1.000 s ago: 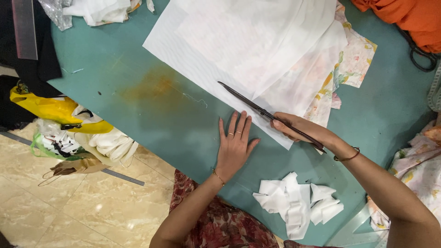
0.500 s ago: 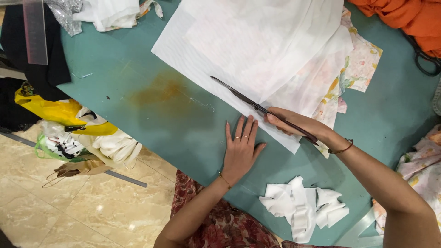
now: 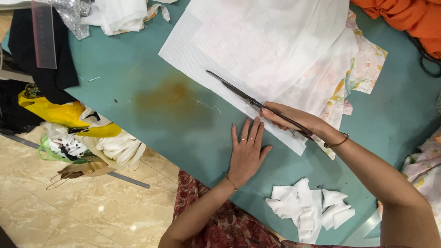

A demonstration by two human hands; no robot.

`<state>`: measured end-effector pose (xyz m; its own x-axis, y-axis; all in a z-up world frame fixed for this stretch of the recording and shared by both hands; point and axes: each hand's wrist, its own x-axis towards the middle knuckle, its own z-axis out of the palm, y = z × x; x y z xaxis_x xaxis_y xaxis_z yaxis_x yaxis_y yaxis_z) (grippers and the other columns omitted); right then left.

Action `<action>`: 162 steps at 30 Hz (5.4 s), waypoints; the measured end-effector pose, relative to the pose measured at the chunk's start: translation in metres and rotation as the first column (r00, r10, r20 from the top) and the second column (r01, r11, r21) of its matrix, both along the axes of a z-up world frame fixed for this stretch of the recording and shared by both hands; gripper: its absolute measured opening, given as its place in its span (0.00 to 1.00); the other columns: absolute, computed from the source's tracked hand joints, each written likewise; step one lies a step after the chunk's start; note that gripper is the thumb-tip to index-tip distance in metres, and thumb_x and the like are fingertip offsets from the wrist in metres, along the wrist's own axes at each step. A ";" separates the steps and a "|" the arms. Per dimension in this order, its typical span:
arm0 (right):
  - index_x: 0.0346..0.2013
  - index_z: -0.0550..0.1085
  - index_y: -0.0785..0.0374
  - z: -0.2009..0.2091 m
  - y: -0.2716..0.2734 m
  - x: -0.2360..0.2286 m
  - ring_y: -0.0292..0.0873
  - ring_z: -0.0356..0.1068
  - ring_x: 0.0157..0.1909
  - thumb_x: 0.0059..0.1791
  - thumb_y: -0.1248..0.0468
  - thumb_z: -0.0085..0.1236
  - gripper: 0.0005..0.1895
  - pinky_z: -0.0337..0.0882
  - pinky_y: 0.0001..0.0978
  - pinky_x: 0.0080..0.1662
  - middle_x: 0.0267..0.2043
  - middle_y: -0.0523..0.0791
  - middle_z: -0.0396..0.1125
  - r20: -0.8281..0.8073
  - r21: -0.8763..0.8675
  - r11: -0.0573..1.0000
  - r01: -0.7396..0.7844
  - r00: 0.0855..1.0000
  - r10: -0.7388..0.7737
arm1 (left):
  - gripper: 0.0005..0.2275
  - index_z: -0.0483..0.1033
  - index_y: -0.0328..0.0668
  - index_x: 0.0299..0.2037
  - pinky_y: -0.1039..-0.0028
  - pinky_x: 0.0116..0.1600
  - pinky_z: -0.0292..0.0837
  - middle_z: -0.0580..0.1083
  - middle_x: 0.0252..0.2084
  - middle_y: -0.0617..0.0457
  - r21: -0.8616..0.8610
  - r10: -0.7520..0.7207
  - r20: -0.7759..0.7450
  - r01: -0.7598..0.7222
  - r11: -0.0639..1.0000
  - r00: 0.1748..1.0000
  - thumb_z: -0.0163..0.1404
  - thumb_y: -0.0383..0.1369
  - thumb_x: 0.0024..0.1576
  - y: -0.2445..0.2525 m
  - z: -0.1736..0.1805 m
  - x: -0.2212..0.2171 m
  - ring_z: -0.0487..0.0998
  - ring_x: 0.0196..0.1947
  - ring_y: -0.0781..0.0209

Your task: Using large scissors to cut a specific shape out of a white piece of fabric on a cluttered workbench.

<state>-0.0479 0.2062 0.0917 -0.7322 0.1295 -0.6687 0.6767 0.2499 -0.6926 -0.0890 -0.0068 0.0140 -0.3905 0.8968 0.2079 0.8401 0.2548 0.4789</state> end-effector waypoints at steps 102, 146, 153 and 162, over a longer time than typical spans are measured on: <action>0.36 0.72 0.57 0.023 -0.044 -0.140 0.33 0.48 0.19 0.49 0.32 0.40 0.32 0.51 0.30 0.25 0.18 0.35 0.46 -0.013 0.097 0.994 0.051 0.999 -0.050 | 0.35 0.49 0.40 0.76 0.37 0.77 0.29 0.49 0.79 0.54 -0.045 0.266 -0.148 -0.276 0.960 0.952 0.43 0.54 0.65 -0.020 0.003 -0.265 0.44 0.79 0.47; 0.51 0.71 0.66 -0.059 -0.150 0.369 0.38 0.58 0.27 0.51 0.50 0.63 0.24 0.61 0.34 0.30 0.26 0.45 0.61 -0.304 0.482 0.321 0.815 0.499 -0.811 | 0.12 0.75 0.40 0.50 0.59 0.51 0.80 0.77 0.52 0.48 0.043 -0.240 0.749 0.316 0.948 0.618 0.48 0.39 0.64 -0.038 0.013 0.059 0.81 0.47 0.52; 0.56 0.69 0.70 -0.099 -0.155 0.442 0.45 0.73 0.32 0.47 0.54 0.68 0.31 0.71 0.38 0.37 0.33 0.51 0.72 -0.457 0.615 0.185 0.767 0.537 -0.709 | 0.34 0.70 0.40 0.54 0.32 0.68 0.20 0.52 0.73 0.30 0.040 -0.534 0.179 0.536 0.843 0.826 0.58 0.57 0.46 -0.049 -0.003 0.166 0.36 0.74 0.38; 0.60 0.68 0.69 -0.083 -0.150 0.440 0.51 0.71 0.30 0.44 0.59 0.71 0.34 0.70 0.41 0.35 0.31 0.53 0.69 -0.433 0.652 0.239 0.719 0.613 -0.661 | 0.25 0.69 0.40 0.60 0.46 0.74 0.52 0.63 0.68 0.47 0.032 -0.444 -0.068 0.446 0.894 0.894 0.56 0.49 0.61 -0.062 -0.071 0.200 0.56 0.71 0.49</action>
<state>0.3918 0.0562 0.0090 -0.1364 0.9906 -0.0142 0.8213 0.1050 -0.5607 0.1112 -0.0684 -0.0572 0.0612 0.9629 0.2627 0.8868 -0.1732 0.4285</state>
